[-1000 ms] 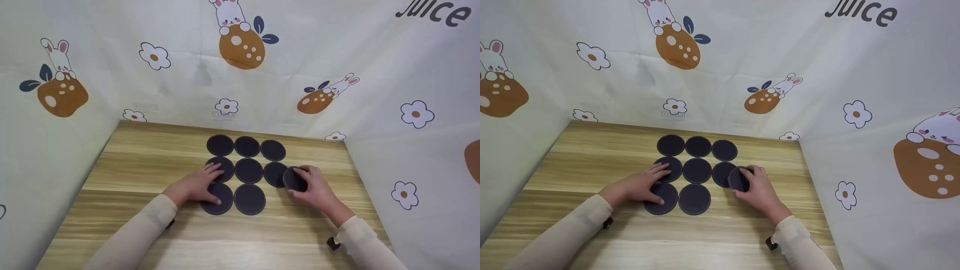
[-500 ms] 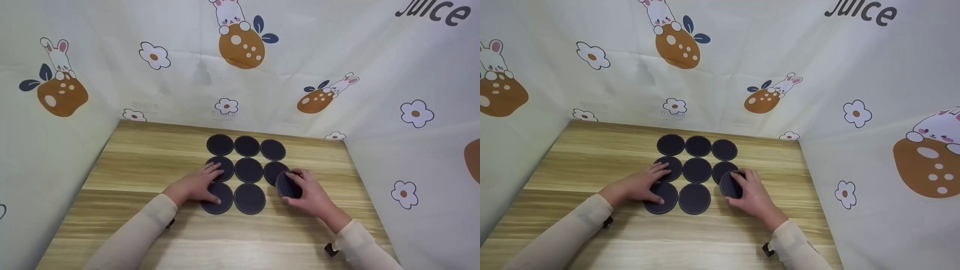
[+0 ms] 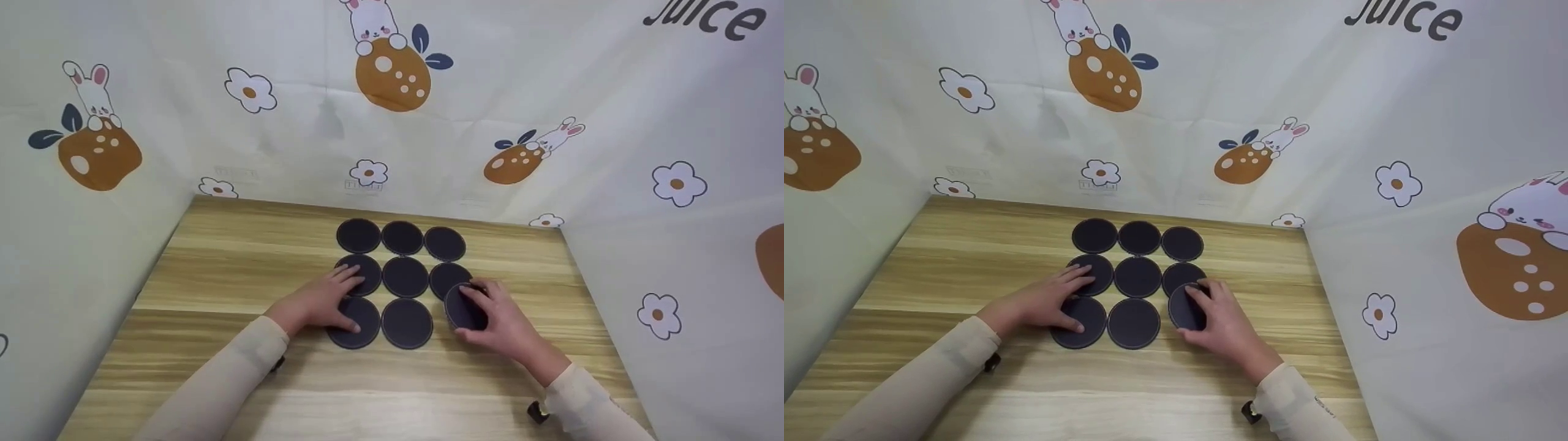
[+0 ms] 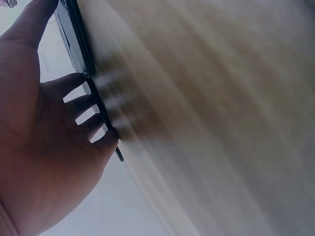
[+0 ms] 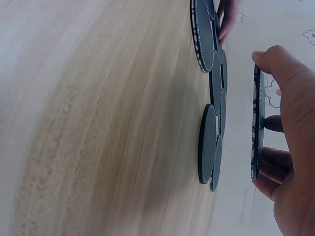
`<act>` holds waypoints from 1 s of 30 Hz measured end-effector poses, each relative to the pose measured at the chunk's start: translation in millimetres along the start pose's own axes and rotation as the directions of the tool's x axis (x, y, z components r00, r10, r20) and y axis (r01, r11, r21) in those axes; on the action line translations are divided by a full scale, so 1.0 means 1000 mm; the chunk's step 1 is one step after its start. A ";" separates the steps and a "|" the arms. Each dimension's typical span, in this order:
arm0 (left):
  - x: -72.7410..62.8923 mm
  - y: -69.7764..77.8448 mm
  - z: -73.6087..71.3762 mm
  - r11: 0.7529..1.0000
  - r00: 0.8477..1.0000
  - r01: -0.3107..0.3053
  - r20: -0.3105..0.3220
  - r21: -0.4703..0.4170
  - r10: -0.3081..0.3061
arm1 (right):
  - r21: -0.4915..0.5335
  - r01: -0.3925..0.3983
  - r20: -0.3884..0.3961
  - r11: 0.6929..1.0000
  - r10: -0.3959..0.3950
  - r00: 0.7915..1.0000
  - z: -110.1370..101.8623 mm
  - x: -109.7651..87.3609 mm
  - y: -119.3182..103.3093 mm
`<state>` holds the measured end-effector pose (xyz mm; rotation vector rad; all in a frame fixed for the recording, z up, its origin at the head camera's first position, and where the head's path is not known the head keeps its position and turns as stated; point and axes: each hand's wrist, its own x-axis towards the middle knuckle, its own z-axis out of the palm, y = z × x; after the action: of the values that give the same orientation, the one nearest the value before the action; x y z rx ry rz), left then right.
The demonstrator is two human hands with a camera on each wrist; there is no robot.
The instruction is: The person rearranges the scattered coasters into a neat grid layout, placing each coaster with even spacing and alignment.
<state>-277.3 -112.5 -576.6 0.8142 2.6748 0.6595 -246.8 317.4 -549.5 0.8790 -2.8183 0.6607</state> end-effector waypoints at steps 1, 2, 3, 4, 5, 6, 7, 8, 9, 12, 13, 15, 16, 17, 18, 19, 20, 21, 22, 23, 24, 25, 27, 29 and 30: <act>0.000 0.000 0.000 1.000 1.000 0.001 0.000 0.000 -0.001 | 0.000 -0.005 0.008 1.000 0.005 1.000 0.001 -0.001 0.000; 0.000 -0.001 0.000 1.000 1.000 0.001 0.001 -0.001 -0.001 | 0.002 -0.010 0.016 1.000 0.010 1.000 0.002 -0.001 -0.001; 0.000 -0.001 0.000 1.000 1.000 0.005 0.004 0.001 -0.005 | 0.003 -0.016 0.027 1.000 0.016 1.000 0.003 -0.002 -0.001; 0.000 -0.001 0.000 1.000 1.000 0.009 0.007 0.004 -0.009 | 0.004 -0.021 0.037 1.000 0.021 0.999 0.004 -0.003 -0.002; 0.000 -0.001 0.000 1.000 1.000 0.009 0.006 0.002 -0.009 | 0.006 -0.025 0.045 1.000 0.024 0.999 0.005 -0.003 -0.002; 0.000 -0.001 0.001 1.000 1.000 0.012 0.009 0.004 -0.012 | 0.008 -0.025 0.053 1.000 0.024 0.998 0.007 -0.004 -0.002; 0.000 -0.001 0.001 1.000 1.000 0.014 0.011 0.007 -0.014 | 0.011 -0.024 0.058 1.000 0.023 0.998 0.008 -0.005 -0.003; 0.000 -0.001 0.001 1.000 1.000 0.016 0.014 0.010 -0.017 | 0.012 -0.022 0.062 1.000 0.021 0.998 0.009 -0.005 -0.003; 0.000 -0.001 0.001 1.000 1.000 0.016 0.013 0.009 -0.016 | 0.011 -0.019 0.066 1.000 0.019 0.998 0.010 -0.006 -0.003; 0.000 0.000 0.001 1.000 1.000 0.016 0.014 0.013 -0.016 | -0.003 -0.010 0.069 1.000 0.011 0.998 0.014 -0.007 -0.003; 0.000 0.000 0.001 1.000 1.000 0.012 0.010 0.010 -0.012 | -0.009 -0.010 0.073 1.000 0.010 0.997 0.015 -0.008 -0.003; 0.000 0.000 0.001 1.000 1.000 0.008 0.005 0.007 -0.008 | -0.018 -0.008 0.079 1.000 0.009 0.997 0.018 -0.010 -0.002; 0.000 0.000 0.000 1.000 1.000 0.008 0.008 0.009 -0.008 | -0.019 -0.006 0.085 1.000 0.008 0.996 0.019 -0.010 -0.002; 0.000 0.000 0.000 1.000 1.000 0.004 0.007 0.005 -0.004 | -0.020 -0.005 0.093 1.000 0.007 0.996 0.021 -0.010 -0.002; 0.000 0.000 0.000 1.000 1.000 0.001 0.006 0.003 -0.001 | -0.020 -0.004 0.100 1.000 0.006 0.995 0.022 -0.011 -0.002; 0.000 0.000 0.000 1.000 1.000 0.000 0.007 -0.001 0.000 | -0.021 -0.004 0.107 1.000 0.006 0.994 0.023 -0.011 -0.002; 0.000 0.000 0.000 1.000 1.000 0.000 0.010 -0.001 0.000 | -0.025 -0.002 0.113 1.000 0.005 0.994 0.025 -0.012 -0.002; 0.000 0.000 0.000 1.000 1.000 0.002 0.012 -0.001 -0.002 | -0.026 0.001 0.120 1.000 0.003 0.993 0.026 -0.012 -0.002; 0.000 0.000 0.000 1.000 1.000 -0.001 0.011 -0.004 0.001 | -0.029 0.004 0.125 1.000 0.000 0.992 0.027 -0.012 -0.002; 0.000 -0.001 0.000 1.000 1.000 -0.001 0.010 -0.003 0.001 | -0.034 0.008 0.126 0.999 -0.004 0.992 0.027 -0.013 -0.002; 0.000 -0.001 0.000 1.000 1.000 -0.001 0.008 -0.002 0.001 | -0.036 0.013 0.127 0.999 -0.008 0.992 0.028 -0.013 -0.002; 0.000 -0.001 0.000 1.000 1.000 -0.002 0.006 -0.001 0.002 | -0.040 0.018 0.127 0.999 -0.013 0.992 0.029 -0.013 -0.002; 0.000 -0.002 0.001 1.000 1.000 0.002 0.006 0.010 -0.002 | -0.041 0.027 0.128 0.999 -0.021 0.992 0.030 -0.014 -0.003; 0.001 -0.002 0.001 1.000 1.000 0.008 0.008 0.013 -0.008 | -0.047 0.033 0.126 0.998 -0.027 0.992 0.032 -0.014 -0.003; 0.001 -0.002 0.001 1.000 1.000 0.010 0.007 0.012 -0.010 | -0.049 0.036 0.124 0.998 -0.029 0.992 0.032 -0.014 -0.003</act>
<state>-278.2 -113.0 -578.6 0.8047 2.6775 0.6371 -232.5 308.3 -580.7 0.9872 -2.9079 0.5459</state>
